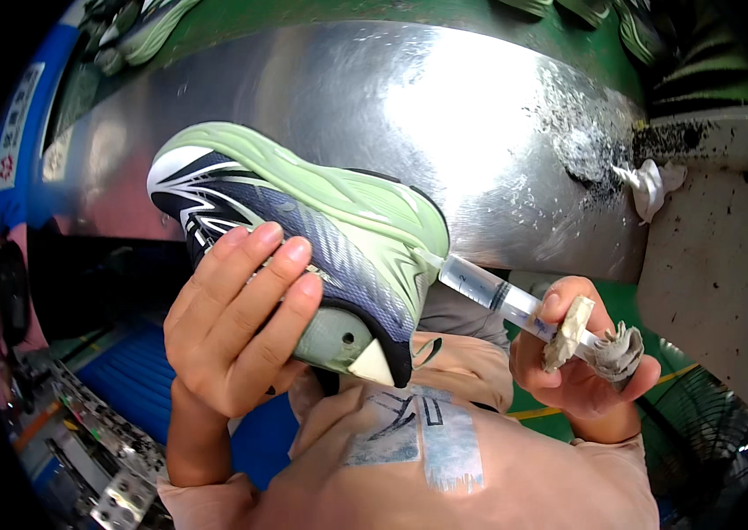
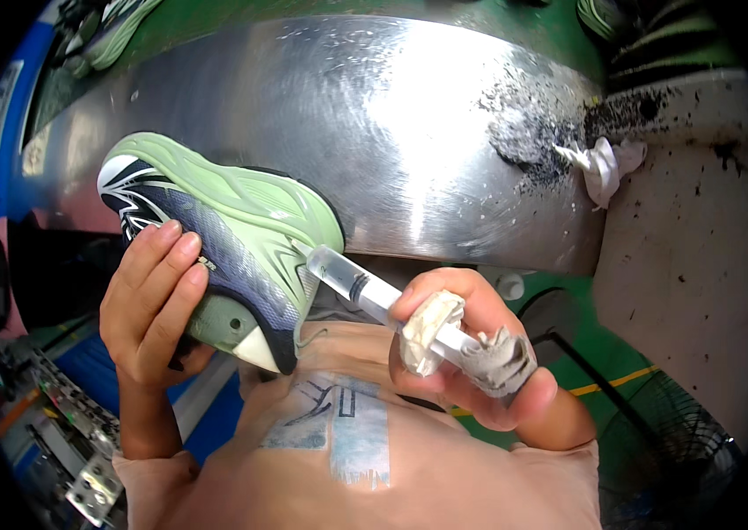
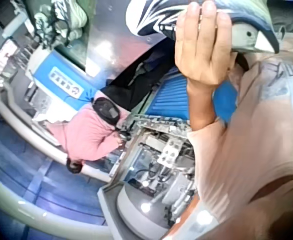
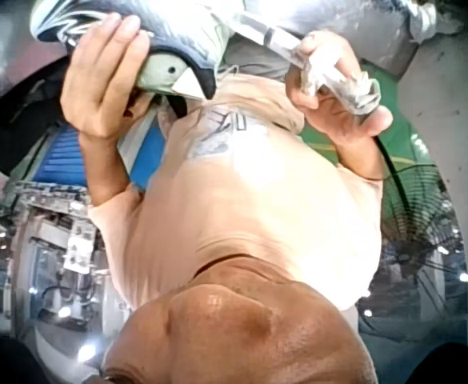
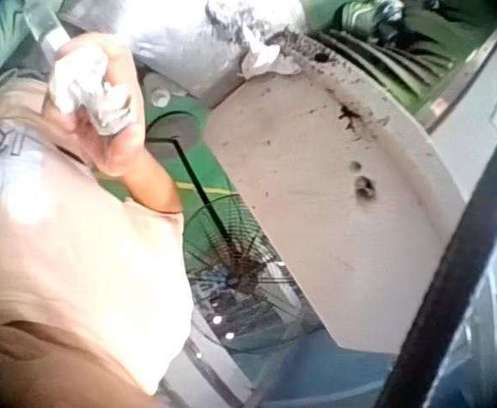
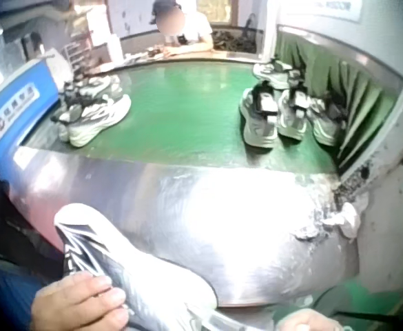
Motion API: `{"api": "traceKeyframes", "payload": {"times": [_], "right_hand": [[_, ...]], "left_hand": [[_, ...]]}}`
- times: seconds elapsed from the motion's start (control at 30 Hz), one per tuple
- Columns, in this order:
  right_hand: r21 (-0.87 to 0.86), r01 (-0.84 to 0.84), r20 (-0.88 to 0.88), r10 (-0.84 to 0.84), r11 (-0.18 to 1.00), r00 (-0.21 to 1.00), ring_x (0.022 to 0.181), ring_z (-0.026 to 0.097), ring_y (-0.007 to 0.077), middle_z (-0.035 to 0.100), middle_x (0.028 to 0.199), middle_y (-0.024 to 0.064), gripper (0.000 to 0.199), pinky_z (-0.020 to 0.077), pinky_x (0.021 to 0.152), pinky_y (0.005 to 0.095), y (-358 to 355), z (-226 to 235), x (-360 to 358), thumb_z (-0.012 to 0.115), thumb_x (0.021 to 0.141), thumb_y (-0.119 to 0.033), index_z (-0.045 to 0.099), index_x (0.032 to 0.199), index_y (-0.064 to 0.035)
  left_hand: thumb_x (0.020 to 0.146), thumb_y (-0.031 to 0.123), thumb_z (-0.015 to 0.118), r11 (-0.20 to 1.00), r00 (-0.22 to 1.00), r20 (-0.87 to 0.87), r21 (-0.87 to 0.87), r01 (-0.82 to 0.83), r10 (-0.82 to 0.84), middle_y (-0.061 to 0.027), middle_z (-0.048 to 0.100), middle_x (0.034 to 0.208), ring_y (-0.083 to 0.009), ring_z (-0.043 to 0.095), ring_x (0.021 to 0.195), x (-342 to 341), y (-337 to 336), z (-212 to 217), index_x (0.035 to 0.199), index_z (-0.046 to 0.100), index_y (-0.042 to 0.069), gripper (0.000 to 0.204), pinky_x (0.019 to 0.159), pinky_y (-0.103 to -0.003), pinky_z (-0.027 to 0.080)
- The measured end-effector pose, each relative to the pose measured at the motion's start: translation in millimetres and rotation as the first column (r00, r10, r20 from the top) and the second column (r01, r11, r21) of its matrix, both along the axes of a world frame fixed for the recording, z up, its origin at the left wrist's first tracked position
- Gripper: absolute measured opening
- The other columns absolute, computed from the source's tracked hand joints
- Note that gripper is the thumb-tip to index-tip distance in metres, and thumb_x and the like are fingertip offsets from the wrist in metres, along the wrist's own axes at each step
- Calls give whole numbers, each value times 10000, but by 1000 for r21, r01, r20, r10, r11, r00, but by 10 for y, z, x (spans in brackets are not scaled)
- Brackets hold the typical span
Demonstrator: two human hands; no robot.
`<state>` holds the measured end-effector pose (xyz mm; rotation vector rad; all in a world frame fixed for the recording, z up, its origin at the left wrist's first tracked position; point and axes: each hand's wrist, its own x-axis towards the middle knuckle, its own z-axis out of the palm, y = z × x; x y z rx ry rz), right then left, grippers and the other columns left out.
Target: The person applies glue to the seam between the upper and the sole of athletic shoes using a syringe and then places the finished shoes onto a conveyor belt.
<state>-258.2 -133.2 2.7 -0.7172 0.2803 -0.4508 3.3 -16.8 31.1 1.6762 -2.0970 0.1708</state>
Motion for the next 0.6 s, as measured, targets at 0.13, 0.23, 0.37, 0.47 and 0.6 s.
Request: {"api": "traceKeyframes", "payload": {"times": [0.13, 0.23, 0.37, 0.47, 0.6], "right_hand": [[57, 25, -137, -17, 998, 990, 618, 390, 59, 461, 750, 20, 1053, 322, 545, 204, -27, -12, -63, 505, 684, -832, 352, 1247, 45], [143, 121, -155, -98, 982, 983, 609, 362, 60, 460, 755, 20, 1061, 301, 538, 205, 4, -9, -1, 549, 665, -822, 356, 1259, 36], [241, 187, -68, -176, 952, 982, 610, 314, 29, 459, 762, 15, 989, 245, 514, 161, 56, -145, 32, 579, 687, -787, 371, 1294, -34], [247, 215, -2, -221, 945, 975, 606, 290, 12, 454, 765, -4, 924, 227, 507, 147, 39, -196, 49, 538, 741, -769, 376, 1305, -56], [214, 248, 31, -260, 945, 965, 617, 286, 5, 449, 768, -12, 933, 229, 511, 147, -19, -245, 23, 519, 747, -776, 362, 1304, -44]], "left_hand": [[743, 146, 630, 996, 998, 32, 77, 52, -55, -189, 664, 1005, -357, 642, 966, 30, -223, 107, 1009, 649, -21, 315, 874, -465, 519], [655, 160, 682, 981, 988, 84, 150, 119, -133, -194, 650, 1017, -360, 632, 948, 107, -422, 205, 1025, 640, -32, 418, 856, -439, 519], [623, 233, 760, 942, 958, 105, 235, 238, -268, -148, 627, 977, -320, 625, 851, 194, -785, 296, 1109, 644, 33, 538, 730, -390, 516], [647, 270, 767, 888, 910, 145, 324, 327, -388, -121, 607, 871, -267, 597, 742, 221, -1075, 353, 1219, 601, 50, 635, 634, -362, 488], [720, 227, 732, 903, 965, 143, 405, 144, -218, -130, 601, 743, -271, 593, 646, -6, -1119, 433, 1238, 580, 19, 578, 596, -337, 468]]}}
